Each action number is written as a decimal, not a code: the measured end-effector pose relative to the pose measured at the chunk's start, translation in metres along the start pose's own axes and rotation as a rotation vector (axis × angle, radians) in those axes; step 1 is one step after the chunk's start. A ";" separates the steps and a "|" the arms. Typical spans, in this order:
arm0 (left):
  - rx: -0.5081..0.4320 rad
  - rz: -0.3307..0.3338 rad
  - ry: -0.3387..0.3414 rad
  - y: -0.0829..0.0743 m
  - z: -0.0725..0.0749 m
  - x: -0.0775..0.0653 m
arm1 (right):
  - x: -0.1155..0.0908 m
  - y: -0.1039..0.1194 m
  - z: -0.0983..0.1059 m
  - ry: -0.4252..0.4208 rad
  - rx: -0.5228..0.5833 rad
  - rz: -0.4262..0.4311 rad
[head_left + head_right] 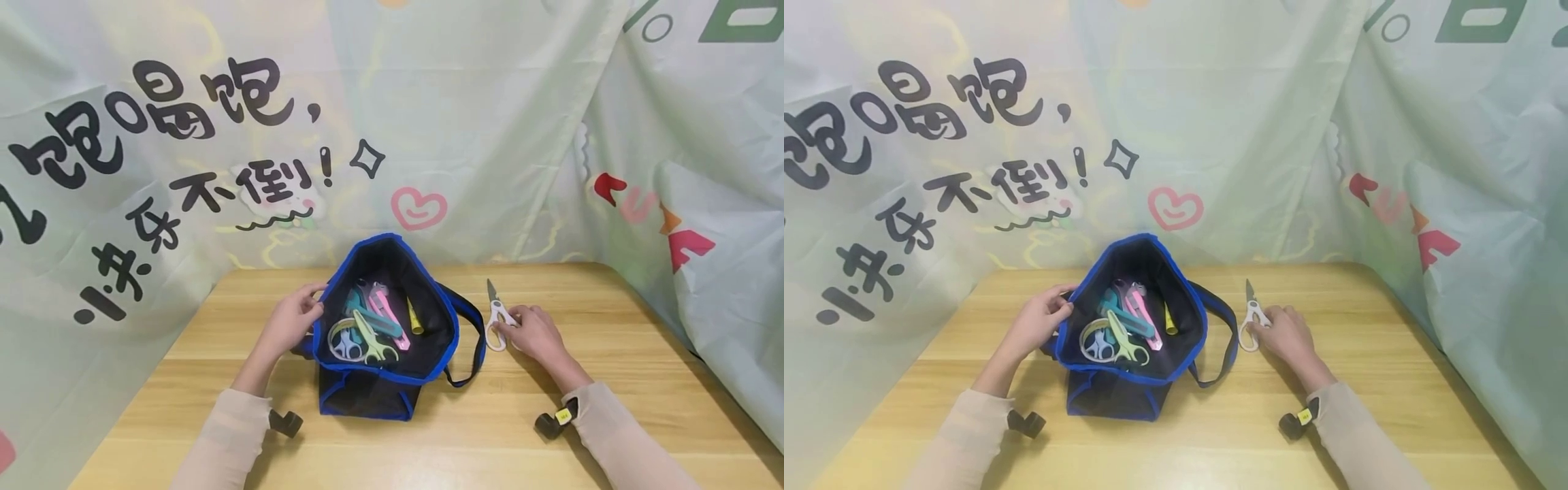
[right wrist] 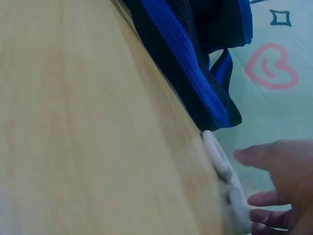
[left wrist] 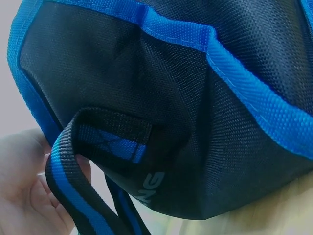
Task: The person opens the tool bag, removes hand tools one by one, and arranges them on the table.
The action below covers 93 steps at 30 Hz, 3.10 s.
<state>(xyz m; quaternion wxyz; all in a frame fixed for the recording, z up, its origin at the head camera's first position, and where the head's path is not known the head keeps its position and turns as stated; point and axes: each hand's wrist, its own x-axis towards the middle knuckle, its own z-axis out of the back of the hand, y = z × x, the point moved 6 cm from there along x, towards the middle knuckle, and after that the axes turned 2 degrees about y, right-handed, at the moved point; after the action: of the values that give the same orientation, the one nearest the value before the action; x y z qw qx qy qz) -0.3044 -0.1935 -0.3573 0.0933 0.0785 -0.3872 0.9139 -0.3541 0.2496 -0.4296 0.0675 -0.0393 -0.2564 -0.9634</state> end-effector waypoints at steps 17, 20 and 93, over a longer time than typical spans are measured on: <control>-0.040 -0.006 0.014 0.004 0.003 0.001 | 0.004 0.090 0.041 -0.036 0.048 0.219; -0.033 -0.008 0.014 0.004 0.004 0.000 | 0.003 0.115 0.043 -0.017 0.050 0.283; -0.006 -0.035 0.022 -0.002 -0.007 -0.004 | 0.012 0.242 -0.101 0.442 -0.033 0.267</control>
<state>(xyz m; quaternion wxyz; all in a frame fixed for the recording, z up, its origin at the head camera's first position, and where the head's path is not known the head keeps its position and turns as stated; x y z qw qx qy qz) -0.3009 -0.1875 -0.3610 0.1137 0.0748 -0.3874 0.9118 -0.3337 -0.0102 -0.3974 0.2479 0.1373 -0.2124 -0.9352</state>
